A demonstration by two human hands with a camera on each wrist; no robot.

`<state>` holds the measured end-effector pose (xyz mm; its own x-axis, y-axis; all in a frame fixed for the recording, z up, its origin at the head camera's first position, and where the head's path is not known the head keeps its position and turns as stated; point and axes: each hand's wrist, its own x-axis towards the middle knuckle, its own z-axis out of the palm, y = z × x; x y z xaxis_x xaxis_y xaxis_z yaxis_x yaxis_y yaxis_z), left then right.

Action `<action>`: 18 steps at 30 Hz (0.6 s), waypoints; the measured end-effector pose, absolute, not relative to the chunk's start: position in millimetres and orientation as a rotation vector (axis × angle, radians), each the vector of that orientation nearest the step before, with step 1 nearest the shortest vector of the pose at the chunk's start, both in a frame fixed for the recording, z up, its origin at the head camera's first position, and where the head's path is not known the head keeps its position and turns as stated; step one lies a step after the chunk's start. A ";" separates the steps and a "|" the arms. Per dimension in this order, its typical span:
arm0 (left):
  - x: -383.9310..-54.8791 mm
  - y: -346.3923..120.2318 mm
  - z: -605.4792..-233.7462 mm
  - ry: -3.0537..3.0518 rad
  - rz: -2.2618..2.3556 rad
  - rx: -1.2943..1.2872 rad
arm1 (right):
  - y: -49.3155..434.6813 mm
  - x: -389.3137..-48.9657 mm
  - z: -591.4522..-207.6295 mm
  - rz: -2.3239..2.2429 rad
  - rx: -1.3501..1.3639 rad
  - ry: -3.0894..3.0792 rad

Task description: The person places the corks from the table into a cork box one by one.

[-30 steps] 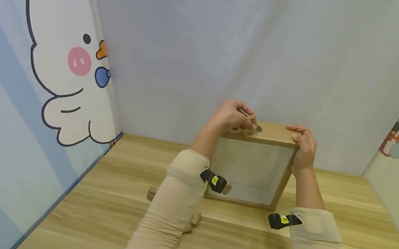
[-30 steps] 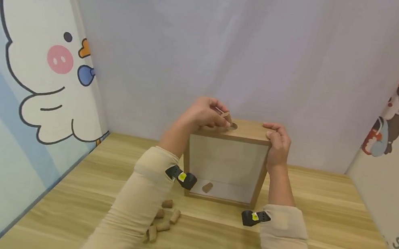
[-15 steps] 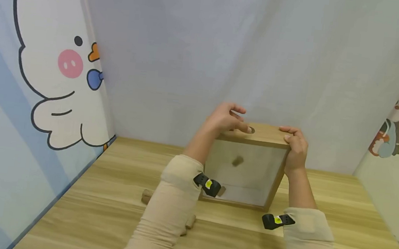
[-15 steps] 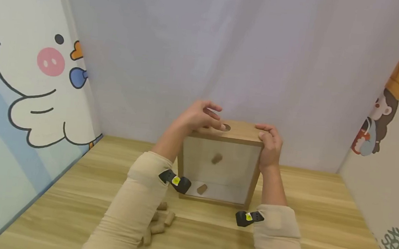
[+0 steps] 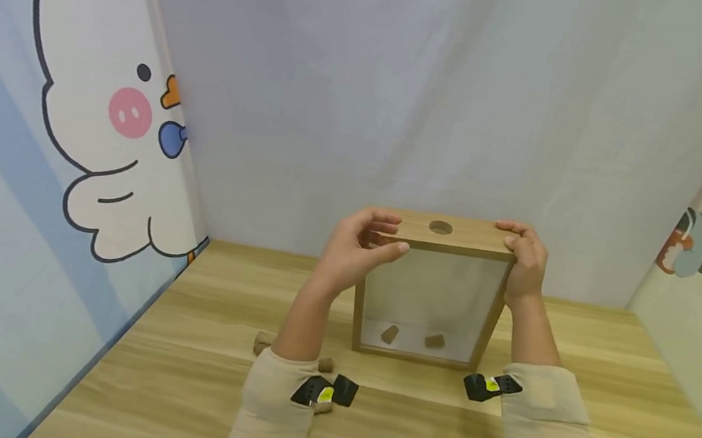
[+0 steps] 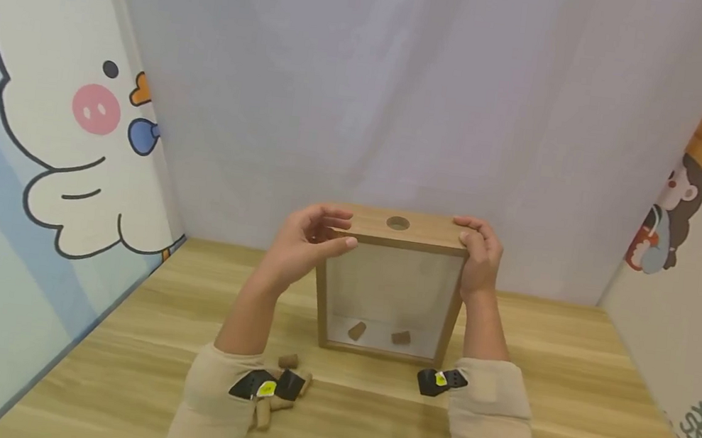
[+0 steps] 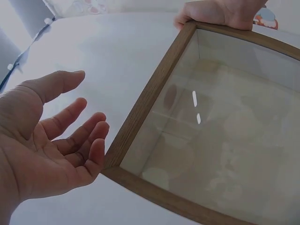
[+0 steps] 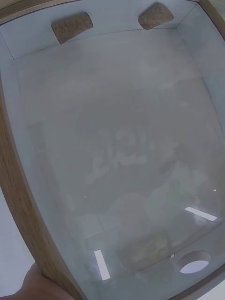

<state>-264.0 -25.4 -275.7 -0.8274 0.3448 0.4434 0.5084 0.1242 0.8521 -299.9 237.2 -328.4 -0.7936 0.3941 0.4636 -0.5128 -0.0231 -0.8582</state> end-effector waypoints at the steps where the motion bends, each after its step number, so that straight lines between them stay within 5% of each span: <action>1: -261.1 -28.0 -278.1 -2.239 -1.785 -0.859 | 237.0 -300.1 -328.5 1.883 0.128 -1.637; 18: -239.7 -72.6 -340.9 -2.395 -1.591 -0.697 | 238.9 -301.7 -329.2 1.869 0.150 -1.633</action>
<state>-239.7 -72.6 -340.9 -0.8732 0.2799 0.3989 0.4762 0.3164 0.8205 -301.7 238.9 -329.2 -0.7864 0.3870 0.4815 -0.5292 -0.0200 -0.8483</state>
